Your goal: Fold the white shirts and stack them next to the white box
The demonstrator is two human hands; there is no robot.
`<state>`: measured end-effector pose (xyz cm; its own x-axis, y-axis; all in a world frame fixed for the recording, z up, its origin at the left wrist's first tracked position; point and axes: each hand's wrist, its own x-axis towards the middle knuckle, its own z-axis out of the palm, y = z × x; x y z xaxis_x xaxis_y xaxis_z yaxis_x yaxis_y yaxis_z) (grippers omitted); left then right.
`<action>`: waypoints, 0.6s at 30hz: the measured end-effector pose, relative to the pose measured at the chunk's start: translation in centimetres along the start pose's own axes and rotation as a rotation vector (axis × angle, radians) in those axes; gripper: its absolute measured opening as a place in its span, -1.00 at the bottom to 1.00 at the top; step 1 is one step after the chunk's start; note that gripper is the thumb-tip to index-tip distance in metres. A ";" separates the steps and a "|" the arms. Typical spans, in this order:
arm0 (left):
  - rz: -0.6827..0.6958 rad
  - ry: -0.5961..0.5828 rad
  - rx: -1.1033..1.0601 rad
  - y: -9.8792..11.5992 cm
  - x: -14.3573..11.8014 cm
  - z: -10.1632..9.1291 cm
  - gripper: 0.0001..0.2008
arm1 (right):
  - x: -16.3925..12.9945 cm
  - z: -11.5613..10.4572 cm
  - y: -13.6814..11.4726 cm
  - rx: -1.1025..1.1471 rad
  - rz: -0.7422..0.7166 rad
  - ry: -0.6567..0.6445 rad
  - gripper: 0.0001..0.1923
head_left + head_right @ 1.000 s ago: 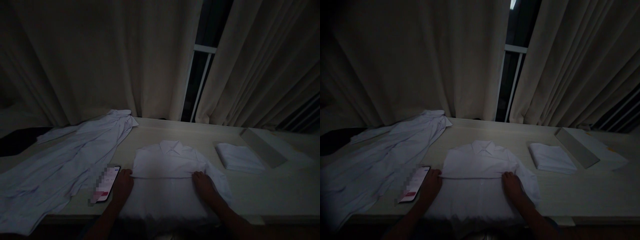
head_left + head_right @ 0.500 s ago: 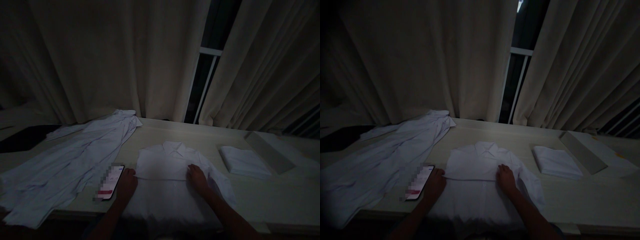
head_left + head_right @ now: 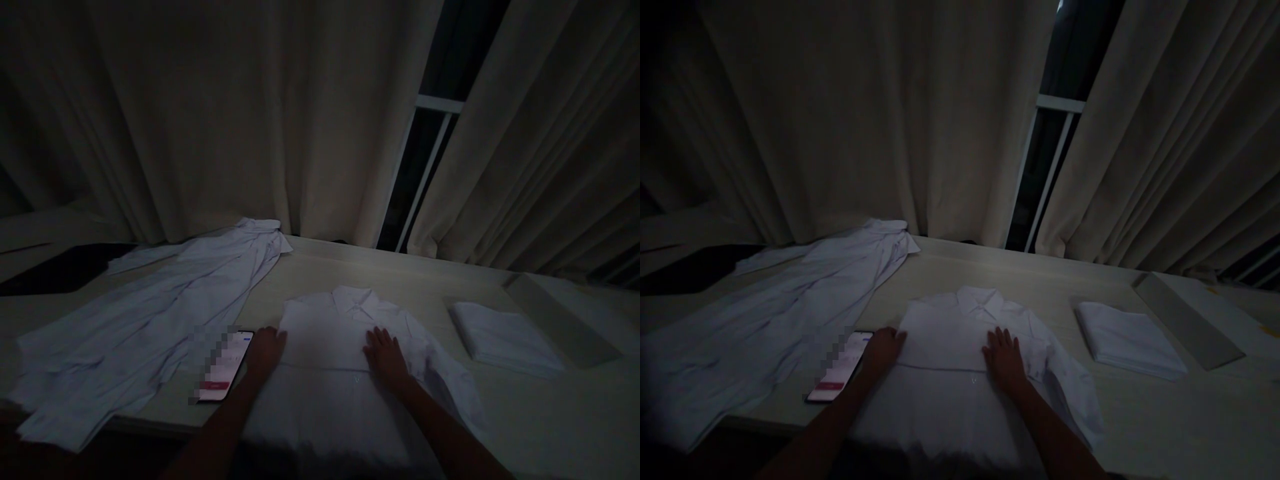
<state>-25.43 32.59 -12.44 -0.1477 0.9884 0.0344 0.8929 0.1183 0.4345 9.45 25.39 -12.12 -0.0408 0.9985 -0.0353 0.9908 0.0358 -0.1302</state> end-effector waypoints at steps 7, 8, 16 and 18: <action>-0.188 -0.081 -0.008 -1.3 0.5 -0.7 -0.52 | -0.6 2.1 -0.1 -0.013 -0.011 0.075 -0.40; -0.185 -0.072 -0.008 -1.3 0.1 -0.8 -0.47 | -0.6 2.0 0.0 -0.011 -0.012 0.073 -0.39; -0.110 -0.083 0.000 -1.2 -4.3 -1.1 -0.48 | 5.5 -2.8 -7.3 0.153 -0.171 0.139 -0.52; -0.104 -0.082 -0.006 -1.4 -4.7 -1.2 -0.49 | 8.5 -3.8 -11.4 0.218 -0.223 0.081 -0.58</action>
<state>-26.52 27.66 -12.16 -0.2034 0.9754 -0.0848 0.8720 0.2199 0.4373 -1.71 33.64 -7.12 -0.2348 0.9674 0.0953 0.9076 0.2533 -0.3350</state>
